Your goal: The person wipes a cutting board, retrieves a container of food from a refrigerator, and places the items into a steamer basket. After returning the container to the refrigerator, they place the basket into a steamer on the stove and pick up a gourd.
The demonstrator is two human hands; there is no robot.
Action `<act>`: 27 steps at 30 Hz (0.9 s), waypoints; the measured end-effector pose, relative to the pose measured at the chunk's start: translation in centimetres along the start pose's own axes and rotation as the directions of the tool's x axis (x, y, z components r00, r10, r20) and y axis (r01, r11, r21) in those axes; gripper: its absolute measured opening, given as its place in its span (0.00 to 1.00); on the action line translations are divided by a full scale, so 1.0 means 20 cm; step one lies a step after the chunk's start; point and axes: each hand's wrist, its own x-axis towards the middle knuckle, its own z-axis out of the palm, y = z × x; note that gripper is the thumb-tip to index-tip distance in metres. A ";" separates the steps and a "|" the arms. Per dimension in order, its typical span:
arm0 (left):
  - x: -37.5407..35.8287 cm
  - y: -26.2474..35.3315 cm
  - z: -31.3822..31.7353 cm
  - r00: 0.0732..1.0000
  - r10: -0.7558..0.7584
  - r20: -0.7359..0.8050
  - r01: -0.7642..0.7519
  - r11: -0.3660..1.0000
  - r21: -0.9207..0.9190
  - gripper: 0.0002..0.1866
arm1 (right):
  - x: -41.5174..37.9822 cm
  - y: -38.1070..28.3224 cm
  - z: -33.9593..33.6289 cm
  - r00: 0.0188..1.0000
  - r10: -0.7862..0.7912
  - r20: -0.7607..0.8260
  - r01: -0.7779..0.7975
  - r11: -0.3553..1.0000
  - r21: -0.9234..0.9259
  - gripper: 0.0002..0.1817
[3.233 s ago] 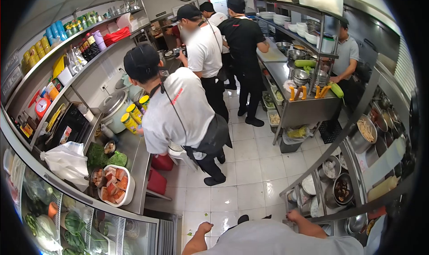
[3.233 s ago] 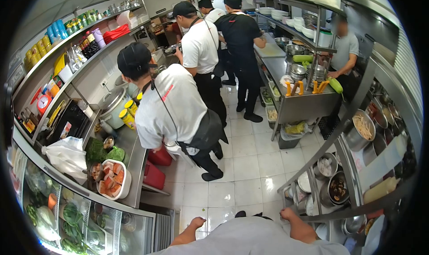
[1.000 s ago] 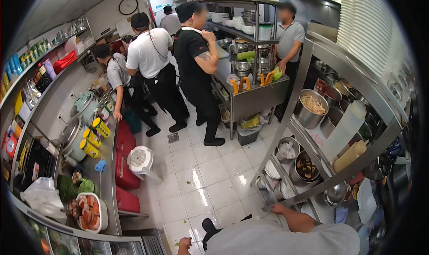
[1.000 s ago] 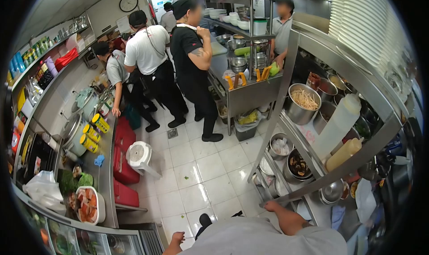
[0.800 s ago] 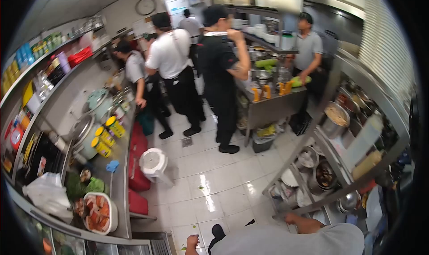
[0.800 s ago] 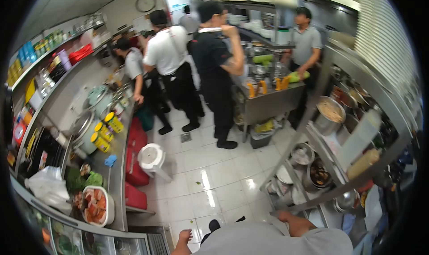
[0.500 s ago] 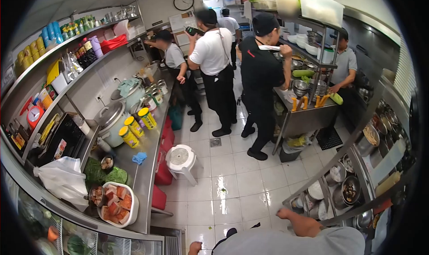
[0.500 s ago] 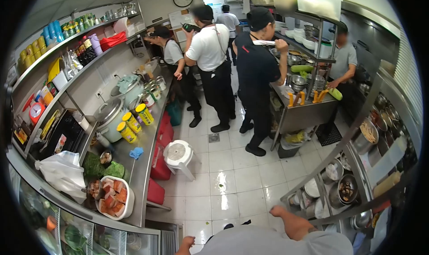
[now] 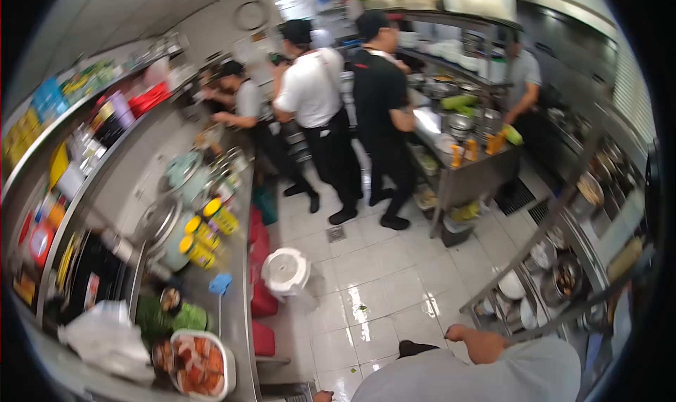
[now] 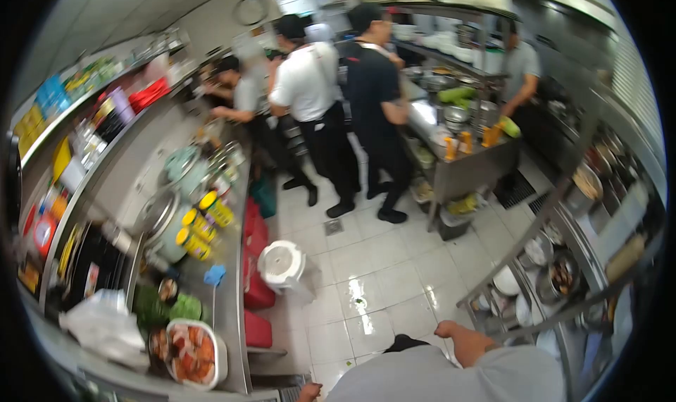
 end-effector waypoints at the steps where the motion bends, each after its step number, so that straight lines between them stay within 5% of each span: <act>1: 0.04 0.08 -0.01 0.999 0.043 0.028 -0.044 0.998 0.045 0.18 | 0.02 0.15 0.06 0.997 0.039 -0.065 -0.037 0.999 0.023 0.21; 2: 0.08 0.19 -0.01 0.995 0.082 0.062 -0.088 0.992 0.085 0.18 | 0.03 0.27 0.11 0.987 0.084 -0.135 -0.078 0.996 0.048 0.20; 4: 0.16 0.39 -0.01 0.985 0.125 0.122 -0.145 0.975 0.168 0.18 | -0.04 0.36 -0.01 0.882 0.234 -0.410 -0.057 0.915 0.399 0.18; 6: 0.24 0.56 -0.04 0.978 0.133 0.159 -0.169 0.956 0.238 0.18 | -0.11 0.33 -0.28 0.569 0.427 -0.703 0.091 0.816 0.570 0.16; 8: 0.29 0.68 -0.07 0.978 0.122 0.170 -0.168 0.943 0.289 0.18 | -0.31 0.25 -0.74 0.423 0.543 -0.725 0.197 0.726 0.659 0.12; 10: 0.33 0.77 -0.11 0.981 0.100 0.163 -0.151 0.930 0.334 0.18 | -0.77 0.05 -1.37 -0.059 0.519 -0.853 0.464 0.770 0.437 0.09; 11: 0.36 0.80 -0.13 0.983 0.096 0.156 -0.145 0.926 0.349 0.18 | -0.95 -0.02 -1.55 -0.238 0.467 -0.852 0.437 0.835 0.335 0.08; 14: 0.41 0.85 -0.18 0.984 0.110 0.137 -0.154 0.914 0.375 0.18 | -1.40 -0.08 -1.94 -0.626 0.328 -0.708 0.427 0.903 0.041 0.12; 16: 0.46 0.87 -0.20 0.971 0.202 0.131 -0.238 0.886 0.397 0.18 | -1.61 -0.08 -2.14 -0.720 0.352 -0.598 0.427 0.904 0.019 0.19; 19: 0.54 0.96 -0.13 0.821 0.555 0.136 -0.550 0.701 0.454 0.15 | -1.74 0.01 -2.35 -0.638 0.475 -0.606 0.582 0.813 0.025 0.28; 20: 0.54 0.95 -0.11 0.832 0.536 0.142 -0.534 0.707 0.463 0.15 | -1.74 0.07 -2.40 -0.628 0.473 -0.619 0.523 0.844 0.114 0.30; 22: 0.46 1.02 0.00 0.942 0.336 -0.003 -0.333 0.936 0.113 0.19 | -1.76 0.14 -2.44 -0.614 0.458 -0.643 0.452 0.872 0.188 0.33; 27: 0.36 0.98 0.04 0.941 0.334 0.060 -0.338 0.934 0.113 0.17 | -1.84 0.23 -2.58 -0.396 0.447 -0.802 0.498 0.838 0.221 0.27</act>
